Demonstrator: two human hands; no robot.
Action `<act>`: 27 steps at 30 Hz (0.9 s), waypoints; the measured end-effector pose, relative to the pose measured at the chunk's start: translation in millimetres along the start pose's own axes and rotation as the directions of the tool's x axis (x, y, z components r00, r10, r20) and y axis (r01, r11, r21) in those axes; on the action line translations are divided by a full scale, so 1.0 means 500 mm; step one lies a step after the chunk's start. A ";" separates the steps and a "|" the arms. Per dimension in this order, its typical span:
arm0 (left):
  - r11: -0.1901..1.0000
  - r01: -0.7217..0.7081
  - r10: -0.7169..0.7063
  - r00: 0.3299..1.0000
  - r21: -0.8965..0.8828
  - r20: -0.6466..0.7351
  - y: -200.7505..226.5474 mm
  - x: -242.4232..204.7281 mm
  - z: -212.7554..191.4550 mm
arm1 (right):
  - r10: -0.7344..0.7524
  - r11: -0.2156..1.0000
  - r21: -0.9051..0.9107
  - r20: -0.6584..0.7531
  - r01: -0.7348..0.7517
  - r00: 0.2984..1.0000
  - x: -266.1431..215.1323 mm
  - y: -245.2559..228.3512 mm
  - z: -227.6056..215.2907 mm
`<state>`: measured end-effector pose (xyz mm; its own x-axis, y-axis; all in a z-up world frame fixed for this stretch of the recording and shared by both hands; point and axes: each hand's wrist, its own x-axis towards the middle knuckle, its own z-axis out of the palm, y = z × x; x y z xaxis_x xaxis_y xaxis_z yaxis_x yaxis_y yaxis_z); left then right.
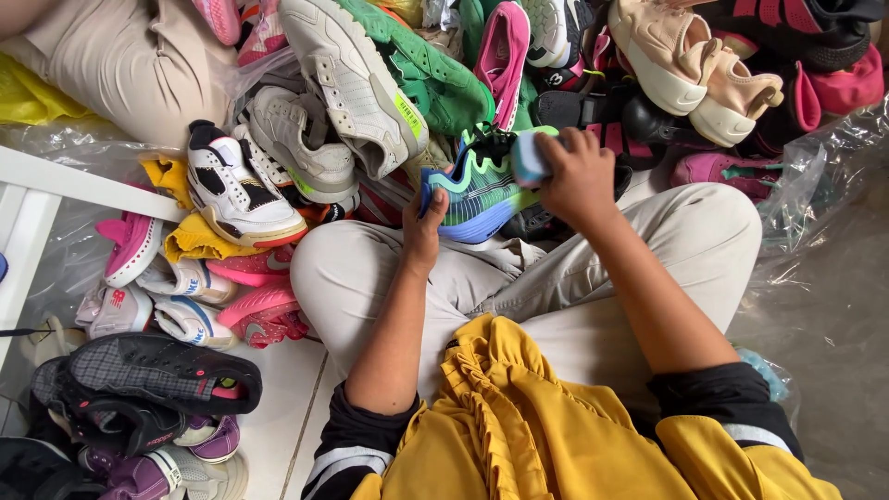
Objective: The person sits cross-legged on the floor and scrubs a green and blue sneaker with a small sponge. They clean the sole, sides, and upper parts of the shoe, rotating it to reach different areas. The surrounding floor is covered with many other shoes.
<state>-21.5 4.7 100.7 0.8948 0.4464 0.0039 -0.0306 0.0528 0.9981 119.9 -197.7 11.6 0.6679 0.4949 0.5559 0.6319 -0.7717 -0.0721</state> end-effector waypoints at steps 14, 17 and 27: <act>0.996 -0.082 0.083 0.995 -0.019 0.054 -0.023 0.010 -0.017 | 0.394 0.901 0.082 0.252 -0.425 0.884 -0.018 0.048 0.019; 0.997 -0.076 0.077 0.996 -0.012 0.037 -0.059 0.014 -0.025 | 0.249 0.942 0.201 0.114 -0.268 0.962 0.006 -0.041 -0.069; 0.996 -0.083 0.083 0.996 -0.008 0.042 -0.165 0.032 -0.046 | 0.015 0.984 0.178 0.060 -0.025 0.998 0.002 -0.142 -0.077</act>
<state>-14.8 28.3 17.0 0.9070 0.4114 0.0897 -0.1087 0.0230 0.9938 60.7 -157.9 49.4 0.6996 0.5068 0.5037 0.6747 -0.7006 -0.2322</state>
